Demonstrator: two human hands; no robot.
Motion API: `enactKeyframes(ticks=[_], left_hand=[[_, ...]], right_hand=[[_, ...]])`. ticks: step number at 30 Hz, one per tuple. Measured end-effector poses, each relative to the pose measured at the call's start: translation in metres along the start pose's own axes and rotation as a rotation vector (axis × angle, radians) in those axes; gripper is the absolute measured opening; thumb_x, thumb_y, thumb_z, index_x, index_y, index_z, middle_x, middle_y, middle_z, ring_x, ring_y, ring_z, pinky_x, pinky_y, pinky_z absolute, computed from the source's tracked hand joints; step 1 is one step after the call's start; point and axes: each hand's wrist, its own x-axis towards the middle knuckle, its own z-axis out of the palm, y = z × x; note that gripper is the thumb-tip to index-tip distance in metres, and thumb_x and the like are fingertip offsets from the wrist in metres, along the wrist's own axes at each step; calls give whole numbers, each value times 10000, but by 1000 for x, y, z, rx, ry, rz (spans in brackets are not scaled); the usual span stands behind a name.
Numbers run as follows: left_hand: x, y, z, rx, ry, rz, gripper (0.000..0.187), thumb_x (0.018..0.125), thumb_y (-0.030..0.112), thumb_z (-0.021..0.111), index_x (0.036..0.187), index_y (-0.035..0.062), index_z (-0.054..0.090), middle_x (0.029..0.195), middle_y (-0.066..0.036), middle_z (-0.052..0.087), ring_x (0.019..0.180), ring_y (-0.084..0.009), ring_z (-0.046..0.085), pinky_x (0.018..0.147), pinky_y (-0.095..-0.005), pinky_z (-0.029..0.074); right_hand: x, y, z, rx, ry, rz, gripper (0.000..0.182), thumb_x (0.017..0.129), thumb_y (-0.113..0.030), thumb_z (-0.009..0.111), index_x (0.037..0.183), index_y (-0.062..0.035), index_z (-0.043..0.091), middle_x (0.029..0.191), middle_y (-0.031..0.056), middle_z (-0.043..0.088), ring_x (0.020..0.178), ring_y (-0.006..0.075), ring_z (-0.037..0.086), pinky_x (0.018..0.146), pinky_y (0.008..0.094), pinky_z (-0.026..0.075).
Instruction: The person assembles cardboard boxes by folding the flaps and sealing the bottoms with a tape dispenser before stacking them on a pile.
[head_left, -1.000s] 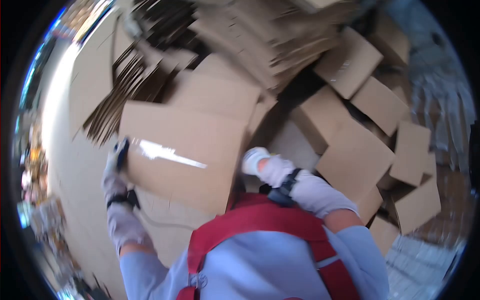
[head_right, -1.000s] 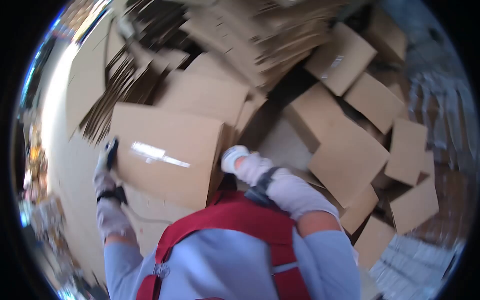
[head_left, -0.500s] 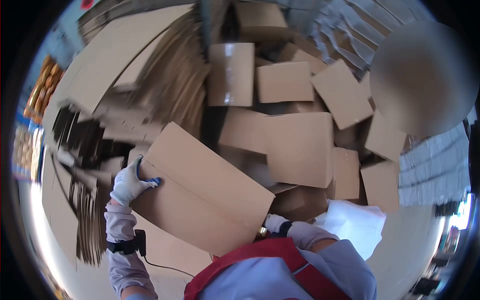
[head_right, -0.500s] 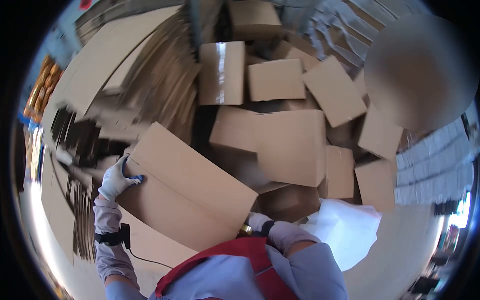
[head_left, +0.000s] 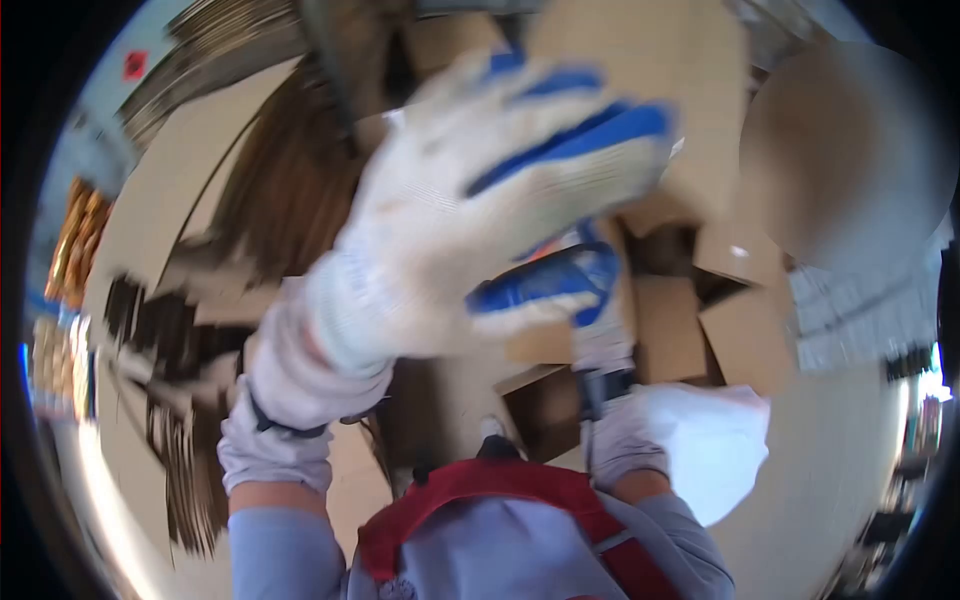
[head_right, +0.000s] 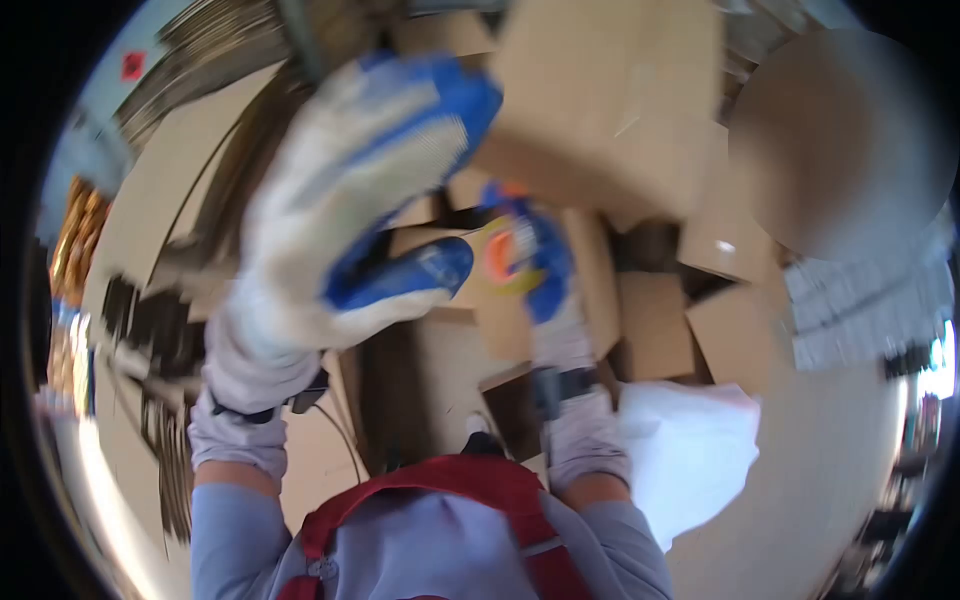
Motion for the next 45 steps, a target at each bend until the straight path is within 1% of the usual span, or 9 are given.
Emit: enactKeyframes(ticks=[6, 11, 18, 22, 31, 34, 41, 43, 45], left_hand=[[-373, 85, 49, -133, -88, -1392, 643, 823, 352, 706, 1345, 41, 494, 1275, -219, 561, 1175, -364, 540, 1013, -419, 417], [-668, 328, 20, 211, 626, -2794, 917, 767, 587, 699, 1372, -29, 390, 1185, -277, 604, 1101, -369, 607, 901, -381, 493], [-842, 608, 207, -113, 2565, -1913, 955, 777, 451, 760, 1467, 43, 240, 1439, -206, 398, 1235, -351, 474, 955, -499, 482], [-736, 500, 217, 389, 2703, -2520, 984, 763, 387, 792, 1490, 112, 189, 1412, -178, 428, 1160, -358, 532, 875, -559, 516], [-602, 445, 158, -234, 2081, -2764, 730, 748, 276, 828, 1335, 87, 436, 1074, -118, 641, 779, -240, 681, 525, -374, 549], [-527, 434, 122, -628, 2137, -2301, 486, 877, 223, 693, 1291, 57, 503, 1144, -116, 629, 929, -248, 671, 714, -405, 591], [-430, 386, 123, -1397, 2003, -1912, 453, 947, 136, 583, 1362, 29, 436, 1284, -123, 565, 1132, -250, 593, 993, -402, 489], [-418, 382, 95, -1182, 1669, -2073, 418, 924, 156, 632, 1301, 24, 512, 1226, -89, 608, 1087, -223, 609, 980, -368, 480], [-409, 376, 34, -1110, 436, -2266, 367, 891, 187, 686, 1200, 11, 596, 1132, -88, 659, 1039, -219, 628, 933, -353, 495]], right_hand=[[-8, 36, 28, -45, -572, 220, 592, 970, -371, 427, 1389, 47, 425, 1413, 169, 471, 1317, 257, 440, 1115, 376, 303], [-124, 125, 77, -153, -852, 950, 557, 833, -233, 424, 1293, 65, 529, 1310, 141, 564, 1218, 261, 524, 1065, 353, 360], [-148, 180, 145, -473, -1214, 1005, 370, 930, -156, 472, 1208, 62, 581, 1224, 143, 607, 1150, 224, 565, 986, 307, 426], [-157, 208, 179, -592, -1258, 875, 361, 936, -154, 471, 1207, 61, 577, 1211, 135, 614, 1129, 226, 581, 995, 310, 430], [-208, 274, 190, -642, -1480, 843, 316, 922, -200, 561, 1160, -1, 625, 1145, 96, 645, 1061, 202, 613, 941, 307, 469], [-231, 301, 201, -631, -1028, 1606, 378, 923, -257, 599, 1209, -9, 595, 1170, 78, 634, 1052, 187, 610, 922, 311, 478], [-240, 264, 227, -242, -1069, 1009, 455, 896, -287, 650, 1232, 10, 573, 1153, 79, 644, 995, 162, 628, 877, 299, 500], [-214, 249, 238, -169, -1060, 1101, 426, 890, -249, 659, 1199, 38, 596, 1130, 97, 658, 987, 152, 618, 881, 286, 471], [-188, 219, 253, -195, -1158, 1036, 415, 902, -216, 629, 1228, 33, 564, 1133, 112, 649, 1002, 185, 638, 883, 302, 502]])
